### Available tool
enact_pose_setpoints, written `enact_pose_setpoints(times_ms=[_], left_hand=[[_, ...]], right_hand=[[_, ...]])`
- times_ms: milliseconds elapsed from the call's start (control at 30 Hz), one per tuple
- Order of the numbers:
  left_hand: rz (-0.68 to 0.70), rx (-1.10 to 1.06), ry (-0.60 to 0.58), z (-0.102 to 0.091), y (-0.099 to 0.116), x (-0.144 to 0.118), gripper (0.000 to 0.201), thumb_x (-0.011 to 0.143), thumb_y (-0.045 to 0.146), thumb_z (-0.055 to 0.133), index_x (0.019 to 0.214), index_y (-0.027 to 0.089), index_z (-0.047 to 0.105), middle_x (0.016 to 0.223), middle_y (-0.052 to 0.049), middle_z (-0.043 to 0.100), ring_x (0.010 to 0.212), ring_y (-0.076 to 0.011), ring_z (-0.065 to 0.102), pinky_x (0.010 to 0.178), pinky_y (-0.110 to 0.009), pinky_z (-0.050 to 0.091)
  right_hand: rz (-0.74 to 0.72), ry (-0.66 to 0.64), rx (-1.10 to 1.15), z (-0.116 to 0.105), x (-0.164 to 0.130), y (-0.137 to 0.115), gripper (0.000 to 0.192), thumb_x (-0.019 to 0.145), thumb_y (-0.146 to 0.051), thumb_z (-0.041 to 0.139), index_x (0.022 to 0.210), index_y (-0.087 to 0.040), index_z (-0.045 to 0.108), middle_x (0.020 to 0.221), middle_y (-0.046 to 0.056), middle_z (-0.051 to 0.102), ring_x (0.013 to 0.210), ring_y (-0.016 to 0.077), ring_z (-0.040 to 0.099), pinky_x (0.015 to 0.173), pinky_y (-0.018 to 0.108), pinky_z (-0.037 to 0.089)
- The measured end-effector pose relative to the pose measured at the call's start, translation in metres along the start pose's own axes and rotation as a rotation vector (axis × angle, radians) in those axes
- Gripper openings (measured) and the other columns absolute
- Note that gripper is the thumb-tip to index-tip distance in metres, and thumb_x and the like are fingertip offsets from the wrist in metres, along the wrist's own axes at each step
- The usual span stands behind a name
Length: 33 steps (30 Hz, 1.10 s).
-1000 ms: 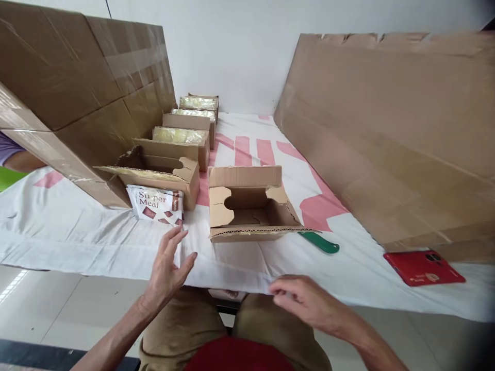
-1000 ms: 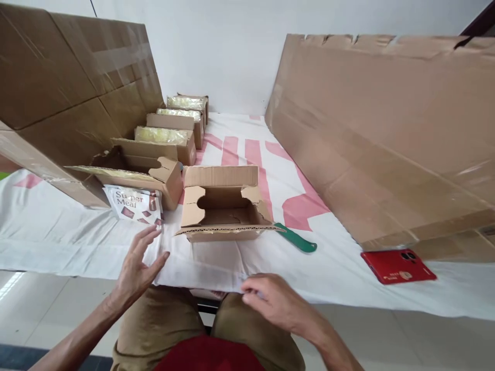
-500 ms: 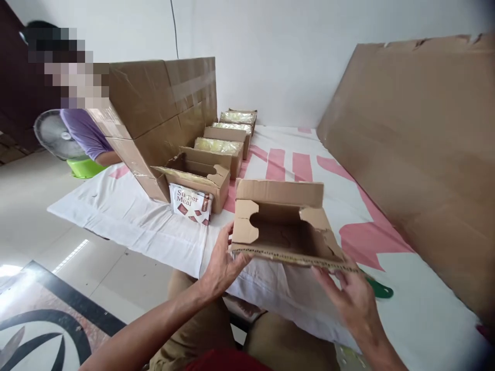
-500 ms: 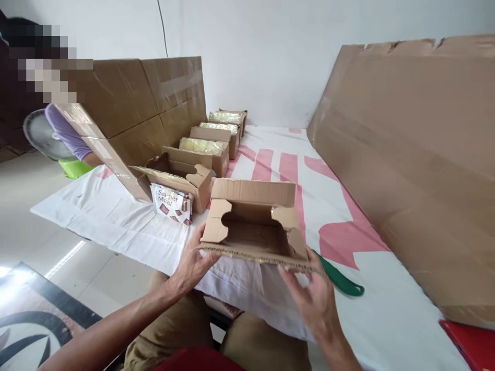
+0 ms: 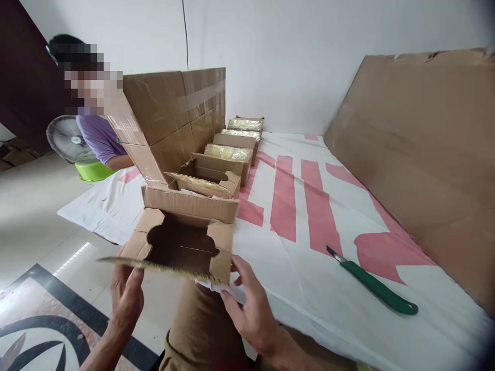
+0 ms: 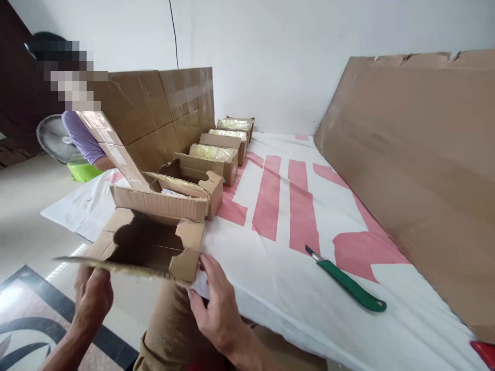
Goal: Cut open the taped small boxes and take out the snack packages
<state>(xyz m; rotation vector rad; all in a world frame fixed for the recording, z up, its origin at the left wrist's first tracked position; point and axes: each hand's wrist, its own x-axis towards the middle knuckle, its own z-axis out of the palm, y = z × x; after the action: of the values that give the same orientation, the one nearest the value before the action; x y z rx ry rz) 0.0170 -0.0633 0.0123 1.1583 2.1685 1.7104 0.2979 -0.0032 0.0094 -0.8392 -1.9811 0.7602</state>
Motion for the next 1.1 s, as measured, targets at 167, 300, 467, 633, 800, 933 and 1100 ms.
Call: enact_pose_setpoints(times_ms=[167, 300, 467, 633, 800, 933, 1100], left_hand=[[-0.228, -0.093, -0.064, 0.019, -0.024, 0.009, 0.061, 0.079, 0.077, 0.065, 0.105, 0.022, 0.064, 0.105, -0.008, 0.071, 0.113, -0.0335, 0.064, 0.103, -0.050, 0.053], [-0.224, -0.105, -0.058, 0.016, -0.025, -0.001, 0.063, 0.077, 0.076, 0.069, 0.112, 0.024, 0.063, 0.114, -0.008, 0.070, 0.120, -0.0341, 0.064, 0.106, -0.050, 0.054], [-0.311, 0.068, -0.002, 0.004, -0.027, -0.026, 0.094, 0.070, 0.076, 0.074, 0.144, 0.023, 0.051, 0.145, -0.018, 0.057, 0.134, -0.0441, 0.057, 0.112, -0.067, 0.046], [-0.343, 0.062, -0.088, 0.012, -0.037, -0.056, 0.100, 0.065, 0.072, 0.080, 0.146, 0.024, 0.046, 0.134, -0.017, 0.063, 0.123, -0.0424, 0.065, 0.101, -0.066, 0.055], [-0.303, 0.063, -0.190, 0.034, -0.039, -0.060, 0.094, 0.070, 0.070, 0.078, 0.144, 0.021, 0.048, 0.134, -0.018, 0.064, 0.126, -0.0402, 0.064, 0.107, -0.064, 0.053], [-0.202, 0.160, -0.225, 0.052, -0.031, -0.053, 0.095, 0.068, 0.071, 0.074, 0.143, 0.016, 0.052, 0.135, -0.020, 0.063, 0.129, -0.0422, 0.061, 0.108, -0.066, 0.051], [-0.111, 0.274, -0.201, 0.067, -0.023, -0.060, 0.090, 0.074, 0.066, 0.067, 0.146, 0.014, 0.051, 0.144, -0.023, 0.056, 0.130, -0.0421, 0.059, 0.098, -0.062, 0.059]], right_hand=[[0.019, -0.035, -0.113, 0.048, -0.017, 0.038, 0.085, 0.085, -0.009, 0.056, 0.165, -0.021, 0.031, 0.157, 0.018, 0.056, 0.143, 0.0355, 0.057, 0.116, 0.058, 0.053], [0.022, -0.024, -0.124, 0.049, -0.039, 0.047, 0.079, 0.088, -0.008, 0.054, 0.163, -0.023, 0.036, 0.158, 0.015, 0.056, 0.146, 0.0316, 0.055, 0.119, 0.054, 0.052], [-0.026, -0.069, -0.105, 0.039, -0.035, 0.039, 0.080, 0.085, -0.006, 0.053, 0.162, -0.023, 0.037, 0.159, 0.014, 0.054, 0.144, 0.0301, 0.056, 0.117, 0.052, 0.052], [-0.068, -0.234, -0.188, 0.037, -0.029, 0.027, 0.078, 0.081, -0.004, 0.057, 0.157, -0.019, 0.044, 0.157, 0.018, 0.056, 0.136, 0.0328, 0.059, 0.107, 0.053, 0.054], [-0.026, -0.273, -0.242, 0.041, -0.027, 0.023, 0.068, 0.091, -0.011, 0.062, 0.157, -0.016, 0.044, 0.153, 0.017, 0.058, 0.136, 0.0303, 0.056, 0.106, 0.049, 0.050], [-0.044, -0.308, -0.226, 0.044, -0.026, 0.026, 0.061, 0.097, -0.020, 0.062, 0.155, -0.014, 0.045, 0.148, 0.015, 0.063, 0.133, 0.0312, 0.055, 0.106, 0.049, 0.048], [-0.004, -0.306, -0.177, 0.041, -0.026, 0.026, 0.068, 0.095, -0.016, 0.060, 0.159, -0.013, 0.040, 0.158, 0.016, 0.054, 0.141, 0.0315, 0.051, 0.111, 0.050, 0.045]])
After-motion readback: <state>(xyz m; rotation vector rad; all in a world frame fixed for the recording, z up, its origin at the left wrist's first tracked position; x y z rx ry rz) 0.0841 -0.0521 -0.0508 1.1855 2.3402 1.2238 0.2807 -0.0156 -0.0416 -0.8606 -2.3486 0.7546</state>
